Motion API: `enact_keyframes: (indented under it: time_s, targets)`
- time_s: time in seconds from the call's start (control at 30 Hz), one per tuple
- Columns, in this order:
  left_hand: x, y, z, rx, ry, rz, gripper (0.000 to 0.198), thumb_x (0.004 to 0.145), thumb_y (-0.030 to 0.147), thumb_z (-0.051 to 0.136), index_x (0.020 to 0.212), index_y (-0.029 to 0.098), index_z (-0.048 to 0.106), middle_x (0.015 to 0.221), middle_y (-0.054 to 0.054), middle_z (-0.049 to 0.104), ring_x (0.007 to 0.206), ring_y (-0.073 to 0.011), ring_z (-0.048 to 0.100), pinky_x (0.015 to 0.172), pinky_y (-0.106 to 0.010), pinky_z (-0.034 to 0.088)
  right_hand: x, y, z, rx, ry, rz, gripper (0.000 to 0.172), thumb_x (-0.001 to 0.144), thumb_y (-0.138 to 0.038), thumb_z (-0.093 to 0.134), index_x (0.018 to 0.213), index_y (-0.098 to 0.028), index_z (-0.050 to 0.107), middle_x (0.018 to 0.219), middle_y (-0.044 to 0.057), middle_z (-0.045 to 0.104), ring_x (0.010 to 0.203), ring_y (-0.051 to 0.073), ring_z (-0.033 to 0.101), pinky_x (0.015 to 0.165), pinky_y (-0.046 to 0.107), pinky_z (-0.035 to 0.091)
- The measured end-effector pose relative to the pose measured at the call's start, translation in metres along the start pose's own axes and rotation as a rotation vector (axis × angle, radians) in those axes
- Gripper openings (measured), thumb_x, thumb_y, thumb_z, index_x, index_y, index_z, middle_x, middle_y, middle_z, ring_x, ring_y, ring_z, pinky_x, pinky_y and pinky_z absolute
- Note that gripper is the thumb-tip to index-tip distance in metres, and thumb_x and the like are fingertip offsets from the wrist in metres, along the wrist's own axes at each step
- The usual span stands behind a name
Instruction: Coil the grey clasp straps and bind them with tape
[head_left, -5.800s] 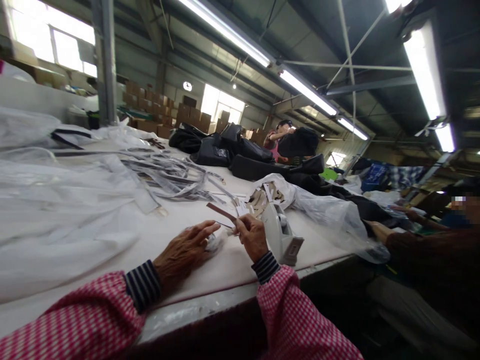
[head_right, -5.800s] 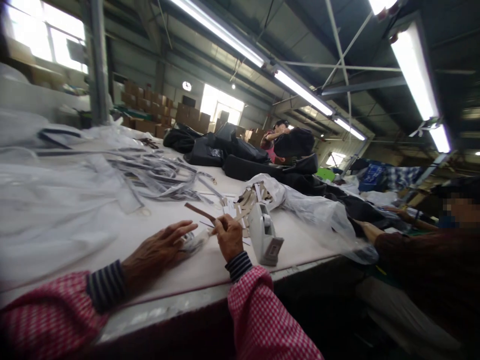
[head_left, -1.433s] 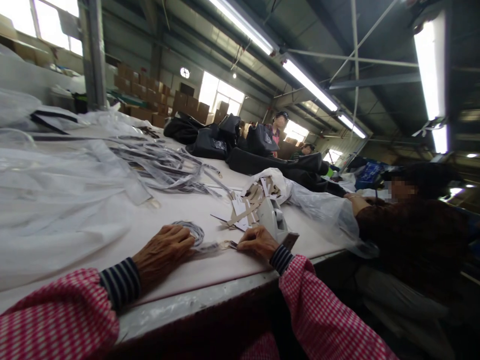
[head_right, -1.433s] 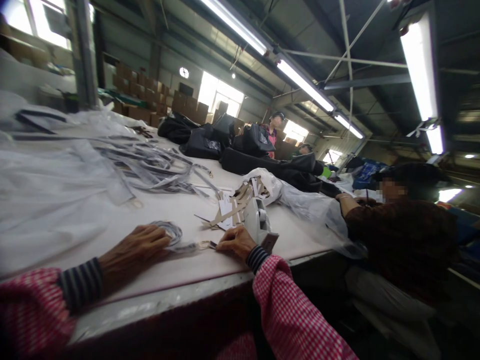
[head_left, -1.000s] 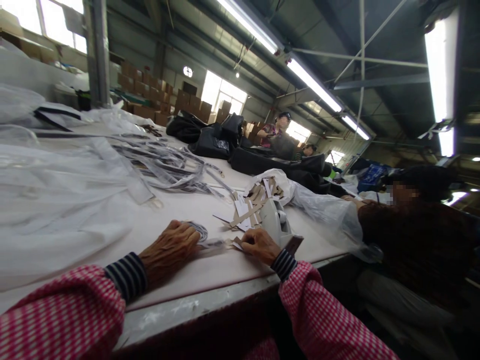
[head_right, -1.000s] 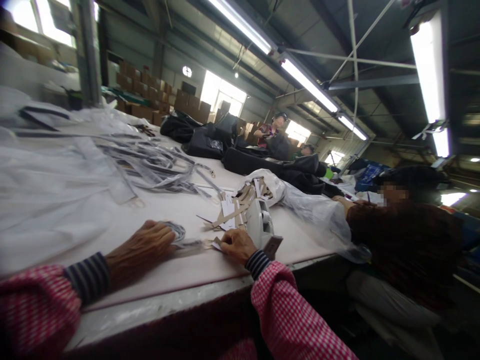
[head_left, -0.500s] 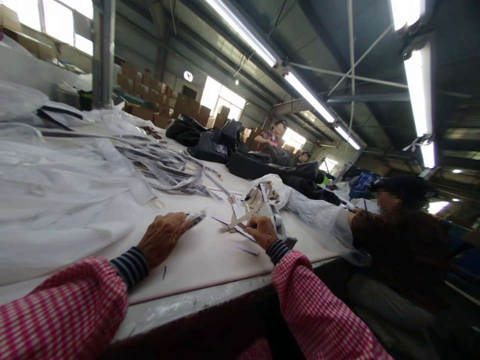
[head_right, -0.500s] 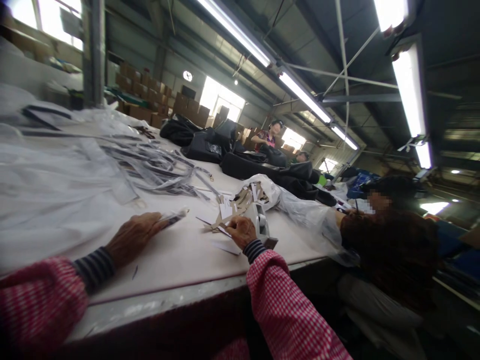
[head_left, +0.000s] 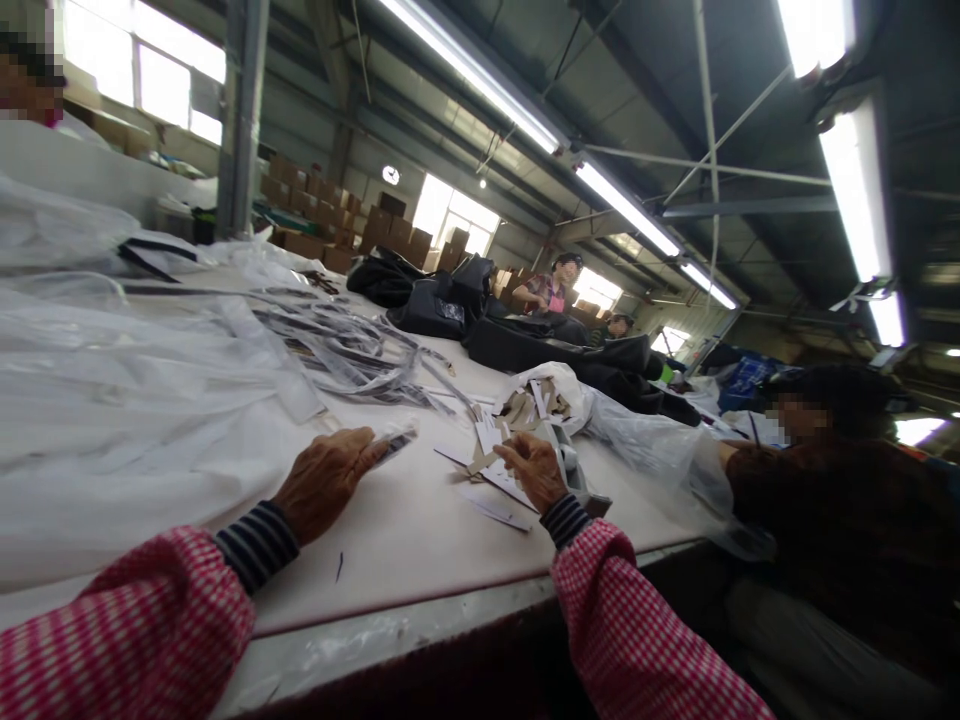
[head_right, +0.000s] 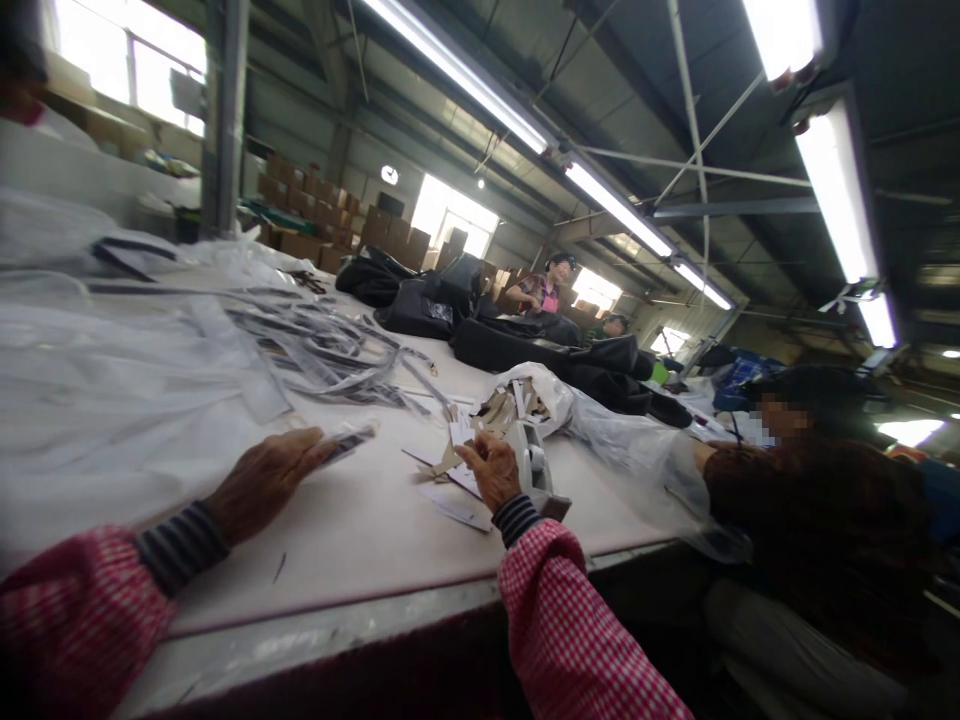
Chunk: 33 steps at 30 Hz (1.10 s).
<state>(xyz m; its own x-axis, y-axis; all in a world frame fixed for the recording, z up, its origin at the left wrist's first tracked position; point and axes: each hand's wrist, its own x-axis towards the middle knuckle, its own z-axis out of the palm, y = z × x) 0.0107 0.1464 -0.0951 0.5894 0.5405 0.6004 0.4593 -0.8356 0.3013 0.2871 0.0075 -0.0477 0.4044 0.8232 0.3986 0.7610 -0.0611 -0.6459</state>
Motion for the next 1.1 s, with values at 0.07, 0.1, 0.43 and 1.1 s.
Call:
enact_keyframes:
  time_s: [0.07,0.1,0.43,1.1]
  targets:
    - [-0.002,0.008,-0.001,0.107,-0.022,0.1,0.036,0.104,0.033,0.036,0.082,0.019,0.061,0.075,-0.005,0.062,0.072,-0.0204,0.06,0.068,-0.033,0.043,-0.006,-0.017,0.006,0.077,-0.08,-0.021,0.029,0.09,-0.046,0.054,0.077,-0.02,0.053,0.062,-0.004,0.059,0.044,0.01,0.048,0.043,0.022,0.035]
    - [-0.004,0.012,0.0,0.151,-0.04,0.17,0.033,0.103,0.032,0.04,0.081,0.019,0.06,0.076,-0.005,0.063,0.072,-0.0206,0.059,0.068,-0.034,0.042,-0.01,-0.025,0.011,0.107,-0.136,-0.057,0.027,0.092,-0.044,0.052,0.08,-0.02,0.054,0.062,-0.004,0.059,0.043,0.009,0.047,0.043,0.021,0.035]
    - [-0.02,0.012,0.027,0.199,-0.14,0.407,0.02,0.099,0.024,0.052,0.081,0.017,0.058,0.079,-0.004,0.063,0.078,-0.0235,0.056,0.073,-0.037,0.036,-0.053,-0.06,0.085,-0.521,-0.247,-0.57,0.013,0.095,-0.031,0.06,0.101,-0.02,0.064,0.094,0.003,0.068,0.072,0.015,0.064,0.059,0.025,0.04]
    - [-0.024,0.009,0.011,-0.131,-0.214,0.296,0.031,0.101,0.039,0.043,0.087,0.019,0.063,0.09,-0.005,0.066,0.086,-0.0217,0.056,0.081,-0.036,0.037,-0.051,-0.056,0.071,-0.328,-0.317,-0.495,0.016,0.093,-0.024,0.056,0.109,-0.021,0.06,0.094,0.003,0.069,0.081,0.018,0.064,0.069,0.027,0.043]
